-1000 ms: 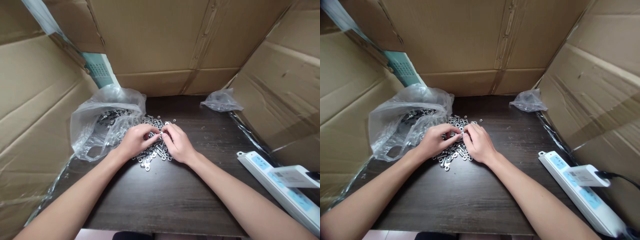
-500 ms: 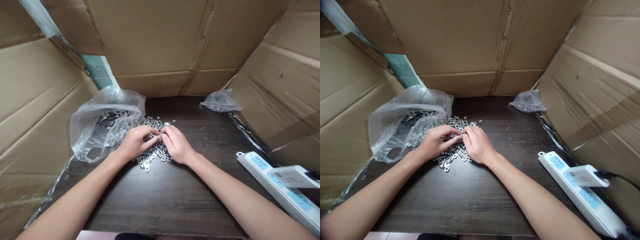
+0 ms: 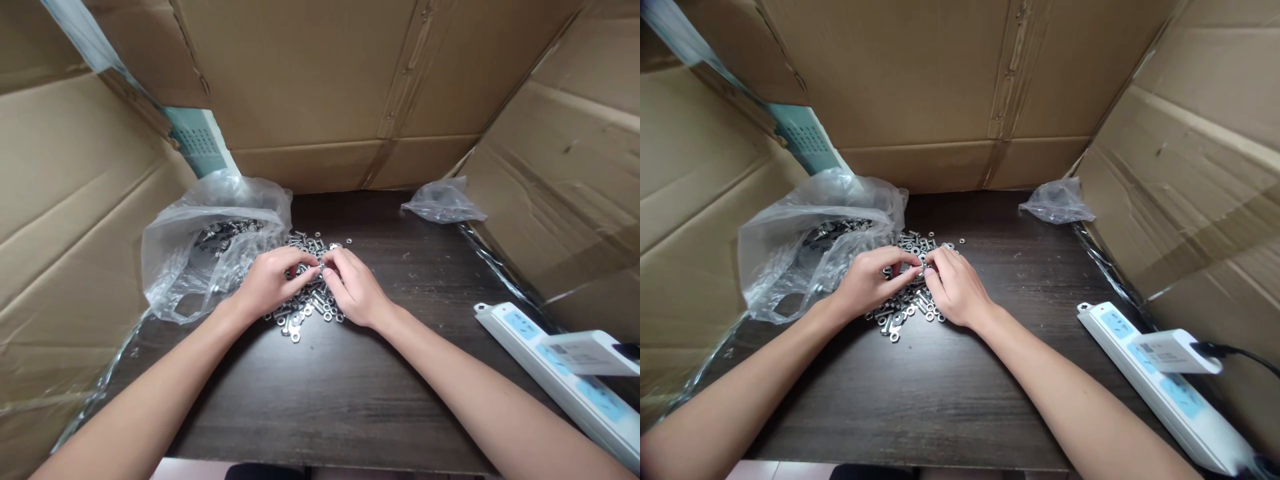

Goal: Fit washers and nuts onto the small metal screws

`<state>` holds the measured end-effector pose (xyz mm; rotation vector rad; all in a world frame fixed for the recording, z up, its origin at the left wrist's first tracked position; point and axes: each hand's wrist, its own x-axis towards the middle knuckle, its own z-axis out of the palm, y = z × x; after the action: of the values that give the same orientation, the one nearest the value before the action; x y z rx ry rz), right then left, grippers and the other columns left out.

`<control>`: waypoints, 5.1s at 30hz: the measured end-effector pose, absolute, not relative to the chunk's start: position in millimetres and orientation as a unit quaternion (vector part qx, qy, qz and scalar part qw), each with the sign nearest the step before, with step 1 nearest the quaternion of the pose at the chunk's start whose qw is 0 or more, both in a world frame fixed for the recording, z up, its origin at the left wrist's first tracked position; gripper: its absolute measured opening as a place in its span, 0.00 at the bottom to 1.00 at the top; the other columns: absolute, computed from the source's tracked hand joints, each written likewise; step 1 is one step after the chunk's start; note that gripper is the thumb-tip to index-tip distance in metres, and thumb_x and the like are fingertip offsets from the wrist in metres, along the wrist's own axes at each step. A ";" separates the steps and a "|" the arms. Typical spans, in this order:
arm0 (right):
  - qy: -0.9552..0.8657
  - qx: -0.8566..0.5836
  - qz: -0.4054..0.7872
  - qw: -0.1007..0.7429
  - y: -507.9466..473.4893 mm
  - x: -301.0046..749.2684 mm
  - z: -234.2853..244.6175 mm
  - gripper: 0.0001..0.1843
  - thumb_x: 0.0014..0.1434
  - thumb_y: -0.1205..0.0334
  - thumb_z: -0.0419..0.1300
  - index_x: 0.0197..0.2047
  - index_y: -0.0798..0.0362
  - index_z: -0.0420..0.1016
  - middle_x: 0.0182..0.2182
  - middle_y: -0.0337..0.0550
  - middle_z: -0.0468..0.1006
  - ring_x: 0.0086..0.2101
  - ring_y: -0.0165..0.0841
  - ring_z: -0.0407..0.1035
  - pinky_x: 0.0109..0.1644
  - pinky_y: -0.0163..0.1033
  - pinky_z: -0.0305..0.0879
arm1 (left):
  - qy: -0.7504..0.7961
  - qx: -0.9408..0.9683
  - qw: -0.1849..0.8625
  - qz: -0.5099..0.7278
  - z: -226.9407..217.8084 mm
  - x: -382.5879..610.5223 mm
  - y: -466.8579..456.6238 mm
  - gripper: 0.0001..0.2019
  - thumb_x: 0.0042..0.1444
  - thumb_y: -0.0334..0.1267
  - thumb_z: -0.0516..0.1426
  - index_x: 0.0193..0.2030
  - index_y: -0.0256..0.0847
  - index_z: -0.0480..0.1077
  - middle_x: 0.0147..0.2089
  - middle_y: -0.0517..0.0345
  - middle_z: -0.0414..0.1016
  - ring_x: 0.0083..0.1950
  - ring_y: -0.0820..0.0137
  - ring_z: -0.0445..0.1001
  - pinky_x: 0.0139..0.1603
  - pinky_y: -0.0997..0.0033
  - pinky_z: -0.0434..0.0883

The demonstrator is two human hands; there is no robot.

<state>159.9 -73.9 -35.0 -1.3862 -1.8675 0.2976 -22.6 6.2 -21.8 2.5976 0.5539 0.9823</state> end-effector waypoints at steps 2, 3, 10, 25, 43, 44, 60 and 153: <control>-0.735 -0.545 0.118 0.386 -74.2 159.8 -34.8 0.05 0.68 0.64 0.48 0.40 0.52 0.64 0.37 0.46 0.71 0.38 0.38 0.65 0.43 0.43 0.61 | 0.193 0.907 0.154 0.341 -22.4 -22.7 6.4 0.08 0.65 0.39 0.58 0.41 0.38 0.75 0.33 0.58 0.76 0.29 0.74 0.70 0.36 0.71 0.70; -0.735 -0.545 0.119 0.385 -74.2 159.8 -34.7 0.05 0.68 0.64 0.48 0.40 0.51 0.64 0.37 0.45 0.71 0.38 0.38 0.65 0.42 0.43 0.61 | 0.193 0.907 0.155 0.341 -22.8 -22.8 6.6 0.08 0.65 0.39 0.58 0.41 0.38 0.76 0.32 0.58 0.76 0.29 0.74 0.70 0.36 0.71 0.70; -0.741 -0.539 0.128 0.379 -72.8 160.4 -34.2 0.07 0.68 0.65 0.47 0.38 0.51 0.64 0.35 0.44 0.70 0.37 0.37 0.65 0.42 0.43 0.60 | 0.190 0.907 0.159 0.342 -23.6 -23.5 6.4 0.05 0.64 0.37 0.60 0.41 0.38 0.76 0.32 0.59 0.75 0.29 0.74 0.69 0.36 0.71 0.68; -0.737 -0.542 0.117 0.387 -72.6 160.2 -36.6 0.03 0.66 0.65 0.49 0.40 0.52 0.62 0.36 0.45 0.71 0.37 0.37 0.65 0.42 0.42 0.60 | 0.201 0.901 0.171 0.343 -24.7 -23.1 7.1 0.06 0.64 0.38 0.60 0.41 0.38 0.76 0.33 0.59 0.77 0.28 0.75 0.69 0.34 0.73 0.68; -0.741 -0.539 0.119 0.382 -71.7 161.8 -37.2 0.05 0.68 0.65 0.49 0.39 0.52 0.64 0.34 0.42 0.70 0.36 0.36 0.64 0.42 0.42 0.60 | 0.201 0.900 0.174 0.344 -25.7 -22.7 6.9 0.05 0.63 0.37 0.61 0.40 0.38 0.76 0.34 0.61 0.77 0.28 0.77 0.68 0.34 0.74 0.67; -0.741 -0.539 0.118 0.382 -71.6 161.9 -37.2 0.05 0.68 0.65 0.49 0.39 0.52 0.64 0.34 0.42 0.70 0.36 0.36 0.64 0.42 0.42 0.60 | 0.200 0.900 0.175 0.345 -25.6 -22.7 6.9 0.05 0.63 0.37 0.61 0.40 0.38 0.76 0.34 0.61 0.77 0.28 0.77 0.68 0.34 0.74 0.67; -0.729 -0.545 0.144 0.389 -73.6 162.0 -35.3 0.06 0.68 0.64 0.49 0.39 0.51 0.65 0.35 0.43 0.70 0.37 0.37 0.64 0.43 0.43 0.60 | 0.192 0.902 0.166 0.349 -24.4 -23.4 6.1 0.04 0.63 0.36 0.60 0.41 0.38 0.75 0.34 0.60 0.76 0.29 0.76 0.68 0.35 0.73 0.67; -0.733 -0.547 0.136 0.380 -71.7 161.7 -36.6 0.13 0.71 0.61 0.44 0.36 0.51 0.64 0.32 0.42 0.71 0.37 0.37 0.64 0.43 0.44 0.54 | 0.176 0.901 0.152 0.366 -24.4 -22.5 4.9 0.05 0.65 0.37 0.59 0.42 0.37 0.75 0.34 0.59 0.76 0.31 0.75 0.70 0.37 0.73 0.69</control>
<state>161.7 -71.7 -36.6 -1.3961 -1.8719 0.3484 -22.5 4.9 -24.4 2.5859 0.5038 1.0509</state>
